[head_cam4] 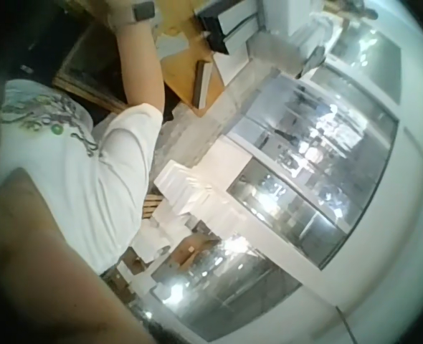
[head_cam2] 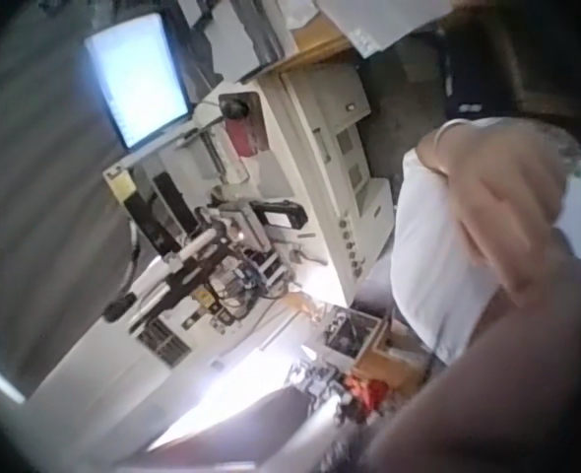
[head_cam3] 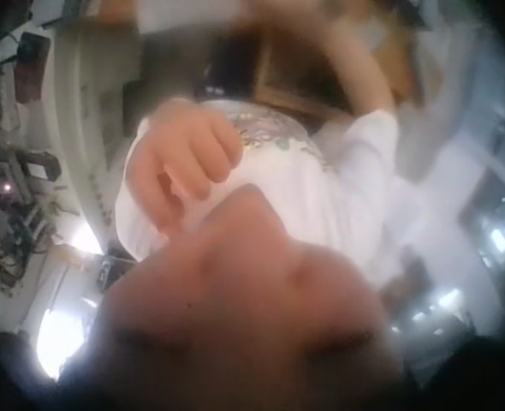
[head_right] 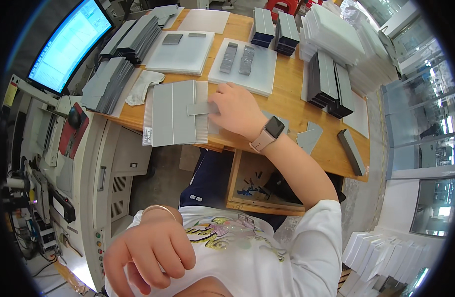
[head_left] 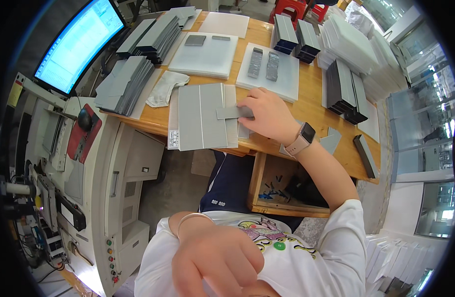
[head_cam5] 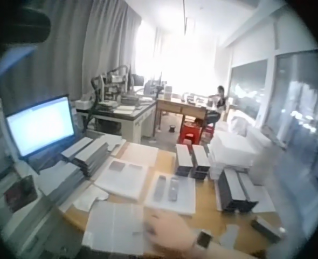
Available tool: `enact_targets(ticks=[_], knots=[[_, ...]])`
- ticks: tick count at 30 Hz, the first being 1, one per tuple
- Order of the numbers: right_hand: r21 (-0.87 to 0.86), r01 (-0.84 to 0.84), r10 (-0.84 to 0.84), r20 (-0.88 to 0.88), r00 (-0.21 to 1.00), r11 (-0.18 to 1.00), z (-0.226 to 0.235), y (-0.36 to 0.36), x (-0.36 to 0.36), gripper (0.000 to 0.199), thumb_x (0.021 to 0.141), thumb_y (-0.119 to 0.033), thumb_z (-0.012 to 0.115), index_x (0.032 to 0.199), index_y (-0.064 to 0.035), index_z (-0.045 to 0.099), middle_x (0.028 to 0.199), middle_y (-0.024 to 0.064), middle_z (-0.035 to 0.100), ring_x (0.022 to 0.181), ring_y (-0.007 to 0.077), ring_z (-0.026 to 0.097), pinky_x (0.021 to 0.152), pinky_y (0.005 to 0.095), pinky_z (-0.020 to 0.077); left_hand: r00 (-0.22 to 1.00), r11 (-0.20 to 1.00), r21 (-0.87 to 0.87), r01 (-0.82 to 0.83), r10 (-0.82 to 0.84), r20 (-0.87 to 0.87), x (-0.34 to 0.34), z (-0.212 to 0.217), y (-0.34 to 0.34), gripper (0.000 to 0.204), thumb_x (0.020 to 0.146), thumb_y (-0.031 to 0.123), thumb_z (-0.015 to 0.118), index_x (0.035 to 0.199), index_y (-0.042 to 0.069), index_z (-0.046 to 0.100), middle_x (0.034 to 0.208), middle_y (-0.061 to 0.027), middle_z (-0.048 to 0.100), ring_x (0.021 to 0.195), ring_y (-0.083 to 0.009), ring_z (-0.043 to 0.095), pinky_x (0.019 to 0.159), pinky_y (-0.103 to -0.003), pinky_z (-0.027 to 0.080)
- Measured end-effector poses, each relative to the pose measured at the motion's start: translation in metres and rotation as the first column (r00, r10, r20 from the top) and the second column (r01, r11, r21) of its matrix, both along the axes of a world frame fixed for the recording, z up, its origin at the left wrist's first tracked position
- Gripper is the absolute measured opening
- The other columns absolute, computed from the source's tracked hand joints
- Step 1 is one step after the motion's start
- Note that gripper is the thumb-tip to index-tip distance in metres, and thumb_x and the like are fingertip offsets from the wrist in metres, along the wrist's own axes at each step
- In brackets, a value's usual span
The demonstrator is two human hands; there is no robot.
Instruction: Assembling small grey rectangular parts on a wooden workbench.
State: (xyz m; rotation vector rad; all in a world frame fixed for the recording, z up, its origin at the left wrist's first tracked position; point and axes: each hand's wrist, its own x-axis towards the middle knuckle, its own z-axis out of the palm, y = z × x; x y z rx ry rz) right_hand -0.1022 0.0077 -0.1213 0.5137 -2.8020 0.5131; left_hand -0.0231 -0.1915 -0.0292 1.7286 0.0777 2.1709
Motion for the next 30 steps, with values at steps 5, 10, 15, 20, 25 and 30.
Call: enact_targets(ticks=[5,10,15,20,25,30], knots=[[0.006,-0.032,0.032,-0.025,0.999,0.999,0.002,0.003,-0.003,0.021,0.064,-0.017,0.066,0.081,-0.0059,0.061,0.08,0.0084,0.054,0.081,0.0254,0.051,0.072,0.0345,0.0435,0.999,1.0,0.014,0.019,-0.019,-0.034,-0.01,-0.003,0.004,0.016,0.081,0.011,0.057,0.097,0.012,0.055,0.067,-0.0054,0.049,0.043,-0.0132,0.039,0.041,-0.026,0.028],[-0.066,-0.004,0.0,-0.07,0.998,0.998,0.016,0.015,0.014,0.019,0.064,-0.016,0.067,0.079,-0.0059,0.06,0.079,0.0084,0.053,0.077,0.0256,0.051,0.069,0.0341,0.0437,0.999,0.999,-0.016,0.034,-0.034,0.025,-0.01,-0.001,0.005,0.011,0.081,0.011,0.056,0.092,0.011,0.057,0.065,-0.0048,0.049,0.043,-0.0133,0.039,0.04,-0.026,0.028],[-0.096,0.033,-0.044,-0.116,0.992,0.995,0.033,0.026,0.051,0.021,0.063,-0.014,0.068,0.081,-0.0072,0.059,0.081,0.0078,0.052,0.076,0.0254,0.05,0.068,0.0338,0.0435,0.993,0.996,0.023,0.091,-0.089,-0.074,-0.012,-0.006,0.016,0.009,0.082,0.012,0.056,0.091,0.01,0.057,0.063,-0.0046,0.048,0.042,-0.0132,0.038,0.039,-0.026,0.027],[0.003,0.03,-0.03,-0.092,0.995,1.0,0.043,0.041,0.086,0.03,0.061,-0.011,0.069,0.088,-0.0096,0.056,0.081,0.0062,0.05,0.075,0.0248,0.049,0.066,0.0336,0.0418,0.992,0.993,0.003,0.118,-0.117,-0.037,-0.003,-0.001,0.027,0.009,0.082,0.012,0.054,0.091,0.009,0.057,0.064,-0.0051,0.048,0.041,-0.0127,0.037,0.039,-0.026,0.027],[0.058,-0.023,0.03,-0.11,0.994,0.998,0.048,0.046,0.103,0.032,0.06,-0.011,0.069,0.088,-0.0107,0.055,0.08,0.0051,0.049,0.074,0.0235,0.049,0.067,0.033,0.0409,0.985,0.991,0.019,0.134,-0.131,-0.114,-0.001,-0.014,0.032,0.012,0.084,0.015,0.053,0.092,0.008,0.057,0.067,-0.0047,0.049,0.045,-0.0145,0.039,0.04,-0.026,0.029],[0.247,-0.108,0.131,-0.081,0.988,0.963,0.053,0.052,0.114,0.031,0.059,-0.014,0.068,0.086,-0.0102,0.055,0.079,0.0038,0.049,0.074,0.0202,0.049,0.066,0.0315,0.0409,0.752,0.377,-0.82,-0.431,0.652,-0.095,-0.009,-0.064,0.022,0.011,0.079,0.001,0.045,0.074,-0.002,0.055,0.066,-0.0054,0.054,0.054,-0.0097,0.051,0.049,-0.022,0.042]])
